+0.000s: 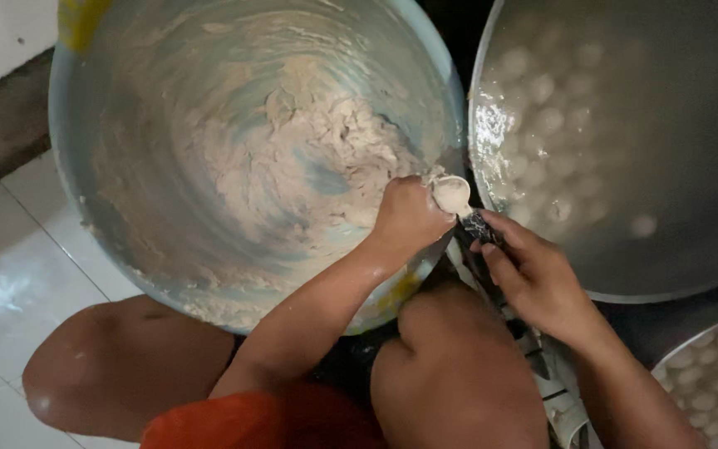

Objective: The person scoops dough from a large bowl and drops it into boiling water to form meatballs. The person uses a spoon to transfer the dough and occasionally stirs the pot.

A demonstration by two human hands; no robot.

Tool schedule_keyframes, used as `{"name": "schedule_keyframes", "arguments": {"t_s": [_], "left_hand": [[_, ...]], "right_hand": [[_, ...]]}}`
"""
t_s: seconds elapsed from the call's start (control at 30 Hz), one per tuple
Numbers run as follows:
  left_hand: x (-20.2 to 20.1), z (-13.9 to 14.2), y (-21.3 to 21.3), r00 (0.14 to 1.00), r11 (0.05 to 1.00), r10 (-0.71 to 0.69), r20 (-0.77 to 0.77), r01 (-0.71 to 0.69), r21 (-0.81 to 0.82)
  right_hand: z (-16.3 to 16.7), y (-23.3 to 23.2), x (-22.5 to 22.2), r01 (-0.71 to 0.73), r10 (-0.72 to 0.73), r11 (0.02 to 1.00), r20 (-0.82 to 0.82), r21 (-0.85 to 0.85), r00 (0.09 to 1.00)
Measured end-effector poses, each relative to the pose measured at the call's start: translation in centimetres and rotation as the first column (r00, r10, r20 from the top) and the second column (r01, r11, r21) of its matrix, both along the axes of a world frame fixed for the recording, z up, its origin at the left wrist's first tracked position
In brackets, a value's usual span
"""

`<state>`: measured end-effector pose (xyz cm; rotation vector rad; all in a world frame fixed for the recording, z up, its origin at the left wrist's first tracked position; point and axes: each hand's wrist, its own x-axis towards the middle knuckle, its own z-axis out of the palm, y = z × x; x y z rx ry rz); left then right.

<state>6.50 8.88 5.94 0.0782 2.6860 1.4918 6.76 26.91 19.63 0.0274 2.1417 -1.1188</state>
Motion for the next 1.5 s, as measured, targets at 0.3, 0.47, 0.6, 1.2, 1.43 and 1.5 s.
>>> {"name": "schedule_keyframes", "arguments": {"t_s": [0.3, 0.47, 0.6, 1.2, 1.43, 1.5], "left_hand": [[-3.5, -5.0, -7.0, 0.983, 0.764, -0.17, 0.062, 0.171, -0.622], [-6.8, -8.2, -10.6, 0.893, 0.874, 0.368, 0.261, -0.236, -0.424], [-5.4, -8.3, -7.1, 0.979, 0.89, 0.185, 0.08, -0.132, -0.435], [0.5, -0.3, -0.8, 0.968, 0.985, -0.065, -0.241, 0.024, -0.17], [0.0, -2.2, -1.7, 0.979, 0.958, 0.199, -0.054, -0.182, 0.223], [-0.3, -3.2, -2.3, 0.974, 0.969, 0.227, -0.009, -0.227, -0.092]], "right_hand": [[-3.0, 4.6, -2.7, 0.305, -0.293, 0.947, 0.121, -0.097, 0.948], [-5.6, 11.1, -7.3, 0.194, 0.139, 0.745, -0.434, 0.638, 0.89], [-6.5, 13.3, -8.8, 0.256, 0.342, 0.654, -0.58, 0.712, 0.739], [1.4, -0.4, 0.4, -0.033, 0.041, 0.999, -0.228, 0.039, 0.973], [-1.0, 2.0, -0.7, 0.106, -0.082, 0.991, 0.248, -0.085, 0.965], [-1.7, 4.0, -1.5, 0.217, -0.194, 0.963, 0.151, -0.157, 0.969]]}}
